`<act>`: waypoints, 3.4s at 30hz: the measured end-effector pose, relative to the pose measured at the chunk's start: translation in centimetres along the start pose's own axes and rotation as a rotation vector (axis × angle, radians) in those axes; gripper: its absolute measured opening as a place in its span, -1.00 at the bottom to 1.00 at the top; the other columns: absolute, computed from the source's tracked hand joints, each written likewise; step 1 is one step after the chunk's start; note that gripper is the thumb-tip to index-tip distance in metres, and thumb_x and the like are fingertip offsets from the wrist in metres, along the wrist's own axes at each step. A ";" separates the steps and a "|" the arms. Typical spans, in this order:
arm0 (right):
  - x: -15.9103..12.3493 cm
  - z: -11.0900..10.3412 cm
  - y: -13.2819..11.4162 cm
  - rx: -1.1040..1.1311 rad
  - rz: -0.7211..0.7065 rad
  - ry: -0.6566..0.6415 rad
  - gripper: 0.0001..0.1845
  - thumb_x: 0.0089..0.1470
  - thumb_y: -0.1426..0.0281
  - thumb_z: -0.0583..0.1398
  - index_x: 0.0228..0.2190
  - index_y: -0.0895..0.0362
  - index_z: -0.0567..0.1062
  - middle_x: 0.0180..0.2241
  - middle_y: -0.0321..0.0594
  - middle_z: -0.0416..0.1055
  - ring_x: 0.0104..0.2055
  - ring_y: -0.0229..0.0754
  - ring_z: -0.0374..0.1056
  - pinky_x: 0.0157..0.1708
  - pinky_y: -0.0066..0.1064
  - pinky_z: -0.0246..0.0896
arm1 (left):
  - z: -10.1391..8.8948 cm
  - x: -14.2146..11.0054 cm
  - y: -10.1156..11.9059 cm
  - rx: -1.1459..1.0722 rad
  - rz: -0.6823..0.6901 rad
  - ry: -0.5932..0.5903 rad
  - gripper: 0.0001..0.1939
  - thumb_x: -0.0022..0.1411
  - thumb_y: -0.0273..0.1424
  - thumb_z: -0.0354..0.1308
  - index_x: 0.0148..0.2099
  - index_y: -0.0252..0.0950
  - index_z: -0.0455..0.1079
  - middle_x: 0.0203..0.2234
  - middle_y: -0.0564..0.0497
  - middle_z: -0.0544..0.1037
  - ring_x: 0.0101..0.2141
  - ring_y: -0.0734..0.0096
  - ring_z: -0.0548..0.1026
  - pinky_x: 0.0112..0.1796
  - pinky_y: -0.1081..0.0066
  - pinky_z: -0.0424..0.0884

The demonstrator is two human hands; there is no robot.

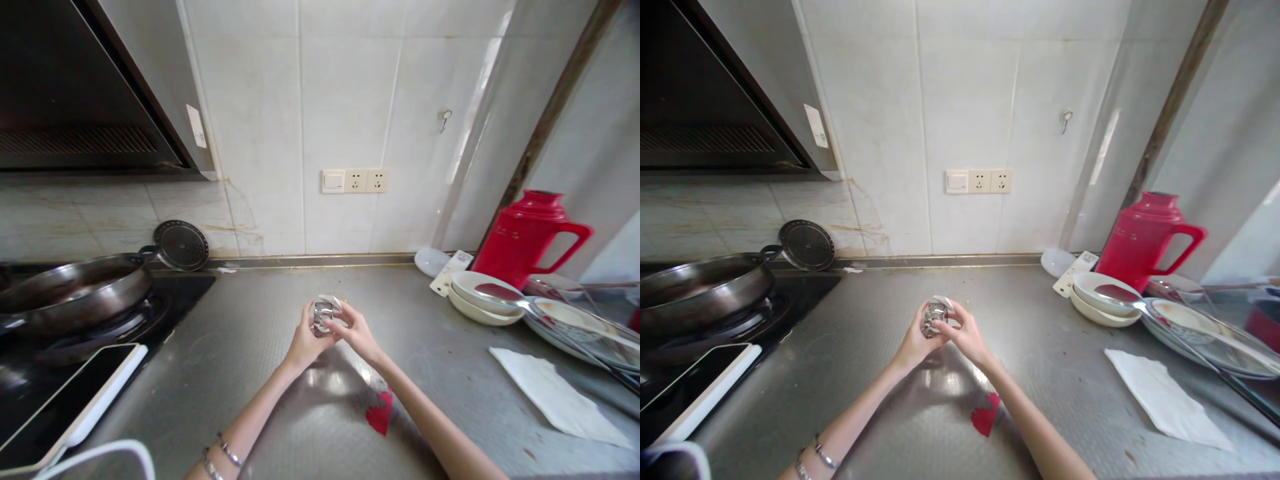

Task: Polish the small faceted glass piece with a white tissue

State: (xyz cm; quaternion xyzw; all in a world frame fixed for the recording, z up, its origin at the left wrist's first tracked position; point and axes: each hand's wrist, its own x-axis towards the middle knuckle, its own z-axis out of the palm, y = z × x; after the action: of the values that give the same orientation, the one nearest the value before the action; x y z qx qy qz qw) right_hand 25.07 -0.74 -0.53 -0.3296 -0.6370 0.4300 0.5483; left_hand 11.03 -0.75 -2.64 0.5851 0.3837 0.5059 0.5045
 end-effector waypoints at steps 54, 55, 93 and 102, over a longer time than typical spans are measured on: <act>-1.4 0.5 0.9 -0.427 -0.401 0.228 -0.73 0.19 0.38 0.08 -0.15 0.02 0.54 -0.14 -0.19 0.53 -0.06 -0.08 0.44 0.01 -0.18 0.32 | -0.8 0.3 -1.1 0.405 0.269 0.071 -0.22 -0.22 -0.57 0.30 0.09 -0.19 0.11 -0.08 -0.06 0.30 -0.14 0.29 0.39 -0.12 0.29 0.34; -1.4 0.5 0.9 -0.425 -0.362 0.250 -0.73 0.19 0.37 0.08 -0.16 0.03 0.54 -0.16 -0.19 0.54 -0.09 -0.07 0.46 -0.05 -0.20 0.36 | -0.8 0.3 -1.1 0.412 0.267 0.071 -0.21 -0.22 -0.57 0.30 0.09 -0.18 0.12 -0.08 -0.05 0.30 -0.14 0.28 0.39 -0.12 0.29 0.34; -1.5 -0.3 0.2 -0.717 -0.774 -0.053 -0.54 0.12 0.56 0.00 0.04 0.06 0.36 -0.04 -0.10 0.46 0.08 -0.09 0.32 0.17 0.01 0.06 | 0.3 -0.5 0.4 0.421 0.270 -0.019 -0.54 -0.15 -0.45 0.31 -0.12 -0.27 0.33 -0.27 -0.03 0.47 -0.29 0.32 0.41 -0.27 0.37 0.37; -1.5 -0.7 0.4 -0.742 -0.804 -0.042 -0.51 0.10 0.57 0.02 0.05 0.07 0.34 -0.03 -0.06 0.45 0.09 -0.07 0.32 0.17 0.04 0.05 | -0.2 -0.1 0.2 0.394 0.244 0.038 -0.57 -0.14 -0.43 0.32 -0.16 -0.30 0.30 -0.29 0.00 0.48 -0.30 0.35 0.43 -0.27 0.40 0.33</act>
State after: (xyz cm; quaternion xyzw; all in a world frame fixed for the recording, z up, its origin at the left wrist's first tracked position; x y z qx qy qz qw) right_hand 25.95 -1.76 -1.45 -0.2229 -0.8325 -0.0602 0.5037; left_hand 10.77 -0.81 -2.45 0.7048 0.4110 0.4891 0.3083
